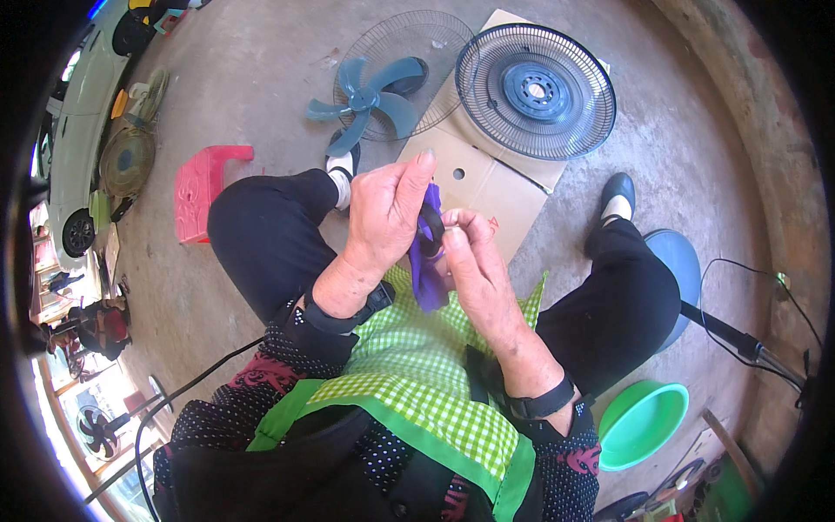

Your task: The person sits on the floor and wipes a fan blade and a small black plastic ring with a purple cloth. They rotate the blade to clean all surfaces and then clean the ring before placing both items on a cardboard sheet.

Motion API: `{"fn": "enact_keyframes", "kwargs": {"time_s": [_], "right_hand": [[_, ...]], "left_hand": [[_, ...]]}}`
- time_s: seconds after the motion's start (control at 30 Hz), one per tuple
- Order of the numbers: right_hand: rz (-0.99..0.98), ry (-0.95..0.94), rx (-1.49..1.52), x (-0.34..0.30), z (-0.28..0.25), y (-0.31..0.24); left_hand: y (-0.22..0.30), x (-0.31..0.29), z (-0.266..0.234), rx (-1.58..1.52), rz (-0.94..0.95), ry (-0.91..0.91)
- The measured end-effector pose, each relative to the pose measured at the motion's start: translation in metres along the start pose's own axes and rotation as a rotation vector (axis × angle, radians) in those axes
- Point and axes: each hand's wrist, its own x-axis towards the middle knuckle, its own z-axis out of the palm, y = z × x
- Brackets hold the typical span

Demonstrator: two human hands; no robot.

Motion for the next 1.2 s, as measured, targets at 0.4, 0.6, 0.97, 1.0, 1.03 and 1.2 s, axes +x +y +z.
{"fn": "enact_keyframes", "kwargs": {"time_s": [0.4, 0.6, 0.97, 1.0, 1.03, 1.2], "right_hand": [[0.063, -0.010, 0.322, -0.002, 0.000, -0.005], [-0.056, -0.076, 0.450, 0.000, -0.005, -0.005], [-0.109, -0.031, 0.776, 0.004, -0.007, -0.003], [-0.097, 0.013, 0.800, 0.004, -0.007, -0.003], [-0.098, -0.039, 0.826, 0.004, -0.007, -0.004], [-0.095, 0.095, 0.813, 0.005, -0.008, 0.001]], "left_hand": [[-0.005, 0.003, 0.001, 0.026, -0.139, -0.160], [-0.009, 0.001, 0.004, -0.470, -0.454, -0.224], [-0.012, 0.008, -0.008, -1.137, -0.711, 0.031], [-0.012, 0.009, -0.009, -1.178, -0.686, 0.050], [-0.012, 0.010, -0.010, -1.185, -0.661, 0.085], [-0.007, 0.007, -0.012, -1.194, -0.549, 0.098]]}}
